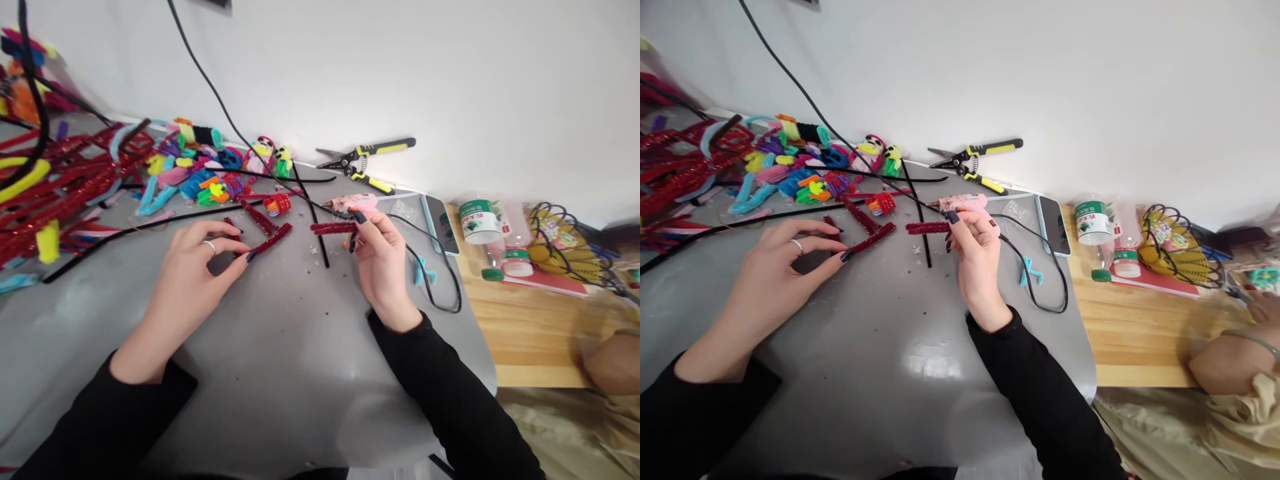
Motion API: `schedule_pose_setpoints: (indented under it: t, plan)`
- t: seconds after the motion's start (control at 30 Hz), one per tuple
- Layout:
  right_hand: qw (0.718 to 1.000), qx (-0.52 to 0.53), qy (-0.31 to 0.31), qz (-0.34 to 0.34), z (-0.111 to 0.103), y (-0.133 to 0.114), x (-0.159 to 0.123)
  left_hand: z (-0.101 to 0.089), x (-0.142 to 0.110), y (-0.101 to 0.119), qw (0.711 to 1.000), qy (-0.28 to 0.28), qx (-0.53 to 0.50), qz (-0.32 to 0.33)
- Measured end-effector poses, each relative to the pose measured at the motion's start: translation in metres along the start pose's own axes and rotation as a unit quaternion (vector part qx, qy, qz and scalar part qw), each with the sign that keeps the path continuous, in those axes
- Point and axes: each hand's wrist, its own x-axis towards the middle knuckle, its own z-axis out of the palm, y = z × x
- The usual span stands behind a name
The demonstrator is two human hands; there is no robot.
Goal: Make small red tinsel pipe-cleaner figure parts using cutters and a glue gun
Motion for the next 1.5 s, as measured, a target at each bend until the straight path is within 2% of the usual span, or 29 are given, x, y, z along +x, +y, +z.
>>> schedule_pose_setpoints:
  t: [0.3,0.47,0.67,1.1,1.2,1.33,1.43,1.5]
  plan:
    - [1.000,0.004,-0.001,0.001,0.003,-0.001,-0.001,0.000,0.002,0.000,1.000,-0.001,-0.012,-0.022]
    - [1.000,-0.009,-0.010,0.006,0.000,0.000,0.000,-0.003,0.001,0.007,0.999,-0.023,0.000,-0.028]
    - [0.999,-0.032,-0.010,-0.021,-0.002,0.004,0.002,-0.004,0.001,0.010,0.999,-0.023,-0.002,-0.024]
    - [0.988,-0.106,-0.074,-0.084,0.008,0.003,-0.005,-0.001,-0.003,0.006,0.999,-0.030,0.000,-0.020]
    - [0.970,-0.161,-0.132,-0.129,0.011,0.003,-0.010,0.001,-0.004,0.004,0.999,-0.029,-0.003,-0.022]
    - [0.918,-0.261,-0.211,-0.214,0.017,0.001,-0.016,0.003,-0.005,0.003,0.999,-0.030,-0.008,-0.025]
    - [0.879,-0.318,-0.239,-0.263,0.020,0.001,-0.018,0.004,-0.005,0.005,0.999,-0.028,-0.014,-0.026]
    - [0.867,-0.331,-0.245,-0.279,0.021,0.002,-0.018,0.004,-0.005,0.005,0.999,-0.023,-0.018,-0.024]
